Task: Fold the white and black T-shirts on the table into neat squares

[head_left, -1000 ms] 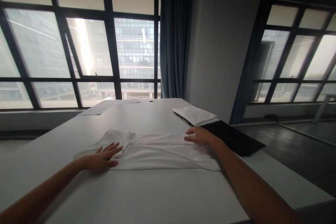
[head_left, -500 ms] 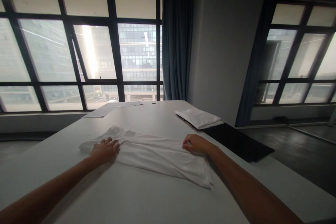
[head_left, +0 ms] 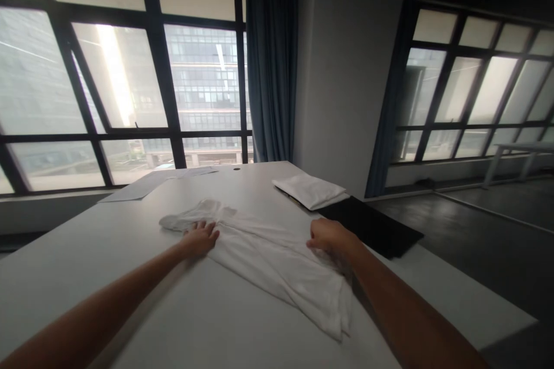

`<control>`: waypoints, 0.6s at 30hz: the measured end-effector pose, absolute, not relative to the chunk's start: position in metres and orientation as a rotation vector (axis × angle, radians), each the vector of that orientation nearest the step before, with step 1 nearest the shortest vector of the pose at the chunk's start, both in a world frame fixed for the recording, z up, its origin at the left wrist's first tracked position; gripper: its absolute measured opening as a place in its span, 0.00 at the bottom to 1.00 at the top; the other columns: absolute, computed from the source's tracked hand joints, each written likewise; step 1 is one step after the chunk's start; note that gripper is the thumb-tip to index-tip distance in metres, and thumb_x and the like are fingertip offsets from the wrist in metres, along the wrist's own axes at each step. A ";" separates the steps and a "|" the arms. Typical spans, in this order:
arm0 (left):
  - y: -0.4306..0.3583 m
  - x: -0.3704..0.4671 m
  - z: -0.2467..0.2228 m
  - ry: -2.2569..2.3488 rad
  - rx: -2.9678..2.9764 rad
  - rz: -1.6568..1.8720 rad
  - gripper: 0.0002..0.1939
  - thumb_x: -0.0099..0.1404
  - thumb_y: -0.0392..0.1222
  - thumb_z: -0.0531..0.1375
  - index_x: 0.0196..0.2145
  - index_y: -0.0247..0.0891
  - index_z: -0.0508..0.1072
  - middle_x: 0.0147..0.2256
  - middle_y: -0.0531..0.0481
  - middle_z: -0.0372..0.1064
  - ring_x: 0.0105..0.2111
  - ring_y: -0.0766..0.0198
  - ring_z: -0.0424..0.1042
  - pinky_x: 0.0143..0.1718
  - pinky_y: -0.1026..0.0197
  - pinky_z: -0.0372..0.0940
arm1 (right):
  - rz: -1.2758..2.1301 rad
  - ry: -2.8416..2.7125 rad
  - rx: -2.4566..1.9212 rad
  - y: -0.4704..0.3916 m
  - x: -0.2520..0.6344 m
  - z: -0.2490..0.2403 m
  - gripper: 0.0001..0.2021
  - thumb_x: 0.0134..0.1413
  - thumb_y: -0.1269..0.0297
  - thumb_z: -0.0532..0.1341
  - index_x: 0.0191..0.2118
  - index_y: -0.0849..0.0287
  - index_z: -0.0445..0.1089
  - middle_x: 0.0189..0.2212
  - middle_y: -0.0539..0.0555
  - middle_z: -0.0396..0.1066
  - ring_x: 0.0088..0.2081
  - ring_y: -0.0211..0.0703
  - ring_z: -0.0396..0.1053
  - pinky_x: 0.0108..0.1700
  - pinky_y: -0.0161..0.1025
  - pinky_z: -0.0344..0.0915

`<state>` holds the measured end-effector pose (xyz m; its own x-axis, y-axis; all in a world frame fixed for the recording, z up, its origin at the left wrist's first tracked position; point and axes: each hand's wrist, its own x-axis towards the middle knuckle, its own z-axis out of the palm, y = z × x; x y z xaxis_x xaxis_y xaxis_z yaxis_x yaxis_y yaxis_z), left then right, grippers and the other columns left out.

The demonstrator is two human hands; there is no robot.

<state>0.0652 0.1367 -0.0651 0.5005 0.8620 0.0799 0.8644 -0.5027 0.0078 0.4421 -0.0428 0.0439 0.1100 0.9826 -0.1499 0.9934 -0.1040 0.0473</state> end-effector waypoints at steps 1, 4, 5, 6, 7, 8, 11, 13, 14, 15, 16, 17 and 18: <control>0.148 0.074 -0.064 -1.539 -2.707 -0.116 0.29 0.69 0.60 0.47 0.64 0.50 0.61 0.66 0.38 0.55 0.64 0.36 0.52 0.57 0.28 0.52 | -0.148 1.986 2.243 -0.044 0.446 0.045 0.15 0.50 0.59 0.66 0.40 0.63 0.81 0.40 0.64 0.78 0.40 0.53 0.76 0.33 0.38 0.64; 0.178 0.091 -0.057 -1.509 -2.746 -0.094 0.32 0.70 0.59 0.44 0.67 0.44 0.56 0.68 0.38 0.50 0.66 0.42 0.51 0.60 0.36 0.53 | -0.390 2.128 2.156 -0.043 0.455 0.043 0.14 0.49 0.58 0.66 0.35 0.64 0.81 0.32 0.61 0.78 0.33 0.49 0.74 0.30 0.36 0.61; 0.187 0.092 -0.053 -1.482 -2.767 -0.077 0.32 0.70 0.58 0.44 0.67 0.43 0.56 0.68 0.38 0.49 0.66 0.45 0.51 0.61 0.39 0.53 | -0.535 2.233 2.080 -0.041 0.457 0.041 0.14 0.50 0.56 0.66 0.35 0.63 0.81 0.29 0.59 0.78 0.31 0.46 0.73 0.29 0.35 0.61; 0.194 0.090 -0.050 -1.451 -2.787 -0.055 0.32 0.70 0.56 0.45 0.67 0.43 0.56 0.68 0.40 0.49 0.67 0.47 0.51 0.62 0.42 0.53 | -0.692 2.347 1.990 -0.039 0.456 0.038 0.15 0.51 0.55 0.65 0.35 0.63 0.81 0.27 0.56 0.77 0.29 0.43 0.72 0.29 0.34 0.60; 0.201 0.087 -0.046 -1.423 -2.797 -0.032 0.31 0.70 0.55 0.45 0.67 0.44 0.57 0.69 0.41 0.49 0.67 0.48 0.50 0.63 0.42 0.51 | -0.824 2.459 1.906 -0.037 0.454 0.035 0.16 0.52 0.54 0.64 0.36 0.62 0.81 0.25 0.55 0.76 0.28 0.41 0.71 0.29 0.33 0.60; 0.207 0.082 -0.041 -1.403 -2.796 -0.010 0.31 0.70 0.54 0.46 0.67 0.46 0.56 0.69 0.43 0.48 0.67 0.48 0.49 0.64 0.40 0.49 | -0.907 2.565 1.847 -0.035 0.450 0.032 0.16 0.53 0.53 0.63 0.37 0.62 0.81 0.25 0.53 0.76 0.28 0.40 0.70 0.29 0.32 0.60; 0.218 0.063 -0.028 -1.407 -2.710 0.021 0.29 0.70 0.50 0.46 0.67 0.46 0.57 0.70 0.43 0.45 0.69 0.45 0.44 0.63 0.30 0.38 | -0.895 2.821 1.799 -0.030 0.431 0.021 0.15 0.53 0.56 0.64 0.39 0.60 0.81 0.31 0.54 0.77 0.31 0.38 0.69 0.32 0.31 0.61; 0.220 0.056 -0.020 -1.477 -2.552 -0.042 0.28 0.70 0.46 0.47 0.67 0.44 0.58 0.69 0.40 0.46 0.68 0.44 0.46 0.63 0.29 0.35 | -0.885 2.903 1.765 -0.028 0.417 0.016 0.13 0.52 0.58 0.65 0.40 0.60 0.81 0.36 0.55 0.77 0.33 0.37 0.70 0.33 0.30 0.62; 0.220 0.056 -0.017 -1.528 -2.472 -0.095 0.28 0.69 0.44 0.48 0.66 0.43 0.59 0.69 0.39 0.48 0.67 0.43 0.48 0.63 0.30 0.37 | -0.912 2.914 1.740 -0.028 0.412 0.014 0.13 0.51 0.59 0.66 0.40 0.60 0.81 0.38 0.56 0.77 0.33 0.37 0.70 0.34 0.30 0.63; 0.219 0.058 -0.014 -1.576 -2.410 -0.146 0.28 0.68 0.42 0.49 0.65 0.43 0.61 0.67 0.39 0.52 0.65 0.43 0.52 0.63 0.32 0.41 | -0.948 2.910 1.714 -0.028 0.407 0.013 0.13 0.51 0.59 0.66 0.40 0.60 0.81 0.38 0.56 0.77 0.33 0.36 0.70 0.34 0.30 0.63; 0.218 0.063 -0.012 -1.615 -2.379 -0.187 0.27 0.68 0.42 0.50 0.64 0.43 0.63 0.66 0.39 0.56 0.63 0.43 0.56 0.62 0.34 0.46 | -0.985 2.901 1.687 -0.029 0.403 0.013 0.13 0.51 0.59 0.67 0.41 0.60 0.81 0.37 0.55 0.77 0.32 0.36 0.70 0.33 0.30 0.62; 0.217 0.069 -0.011 -1.638 -2.385 -0.212 0.26 0.68 0.42 0.49 0.63 0.44 0.65 0.64 0.41 0.59 0.62 0.44 0.59 0.60 0.37 0.51 | -1.031 2.884 1.657 -0.029 0.401 0.012 0.14 0.51 0.58 0.67 0.41 0.59 0.81 0.34 0.54 0.77 0.31 0.35 0.69 0.33 0.30 0.62; 0.215 0.077 -0.011 -1.644 -2.414 -0.217 0.25 0.69 0.43 0.48 0.62 0.45 0.66 0.63 0.42 0.61 0.60 0.44 0.61 0.59 0.39 0.54 | -1.107 2.853 1.618 -0.030 0.399 0.013 0.15 0.51 0.57 0.67 0.42 0.59 0.81 0.32 0.53 0.77 0.30 0.35 0.69 0.32 0.30 0.62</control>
